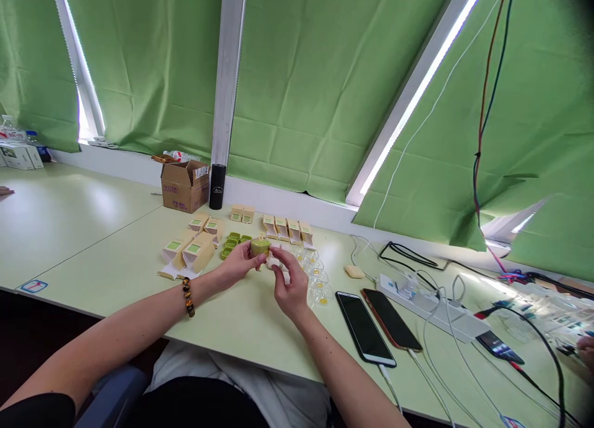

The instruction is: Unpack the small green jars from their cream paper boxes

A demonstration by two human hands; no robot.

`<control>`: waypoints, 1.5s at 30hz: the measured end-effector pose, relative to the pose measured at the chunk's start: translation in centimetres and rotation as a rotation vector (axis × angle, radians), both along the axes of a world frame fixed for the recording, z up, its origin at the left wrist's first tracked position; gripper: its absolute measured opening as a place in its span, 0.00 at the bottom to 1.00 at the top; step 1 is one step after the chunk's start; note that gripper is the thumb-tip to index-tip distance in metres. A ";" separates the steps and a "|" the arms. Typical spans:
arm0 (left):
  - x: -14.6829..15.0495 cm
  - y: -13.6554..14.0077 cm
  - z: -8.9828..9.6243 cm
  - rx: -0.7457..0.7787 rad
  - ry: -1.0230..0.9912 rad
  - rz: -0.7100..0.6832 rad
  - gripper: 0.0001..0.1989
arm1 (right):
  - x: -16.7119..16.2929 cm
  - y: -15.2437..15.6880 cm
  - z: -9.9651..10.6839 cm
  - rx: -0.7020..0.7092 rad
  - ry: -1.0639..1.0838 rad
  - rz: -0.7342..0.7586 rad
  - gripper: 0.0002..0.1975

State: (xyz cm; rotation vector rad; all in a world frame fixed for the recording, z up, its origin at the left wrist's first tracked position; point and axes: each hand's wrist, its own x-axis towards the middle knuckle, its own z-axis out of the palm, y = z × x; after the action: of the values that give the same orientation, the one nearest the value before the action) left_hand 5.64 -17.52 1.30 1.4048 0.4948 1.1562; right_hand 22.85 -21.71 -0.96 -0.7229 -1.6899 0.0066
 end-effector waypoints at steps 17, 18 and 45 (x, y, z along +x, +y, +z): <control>-1.0 0.5 -1.0 0.426 0.529 0.227 0.26 | 0.2 0.1 1.1 -0.066 0.070 -0.026 0.07; -1.0 0.4 -1.0 0.460 0.536 0.247 0.25 | 0.2 0.1 1.1 -0.066 0.051 -0.020 0.06; -1.2 0.5 -0.9 0.572 0.839 0.173 0.09 | 0.7 1.0 0.1 -0.495 -0.112 -0.078 0.04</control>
State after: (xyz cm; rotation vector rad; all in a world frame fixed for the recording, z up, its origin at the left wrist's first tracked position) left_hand 4.41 -17.02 0.38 2.3973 0.9259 0.8209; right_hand 23.51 -20.66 -0.84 -1.1747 -1.7832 0.3455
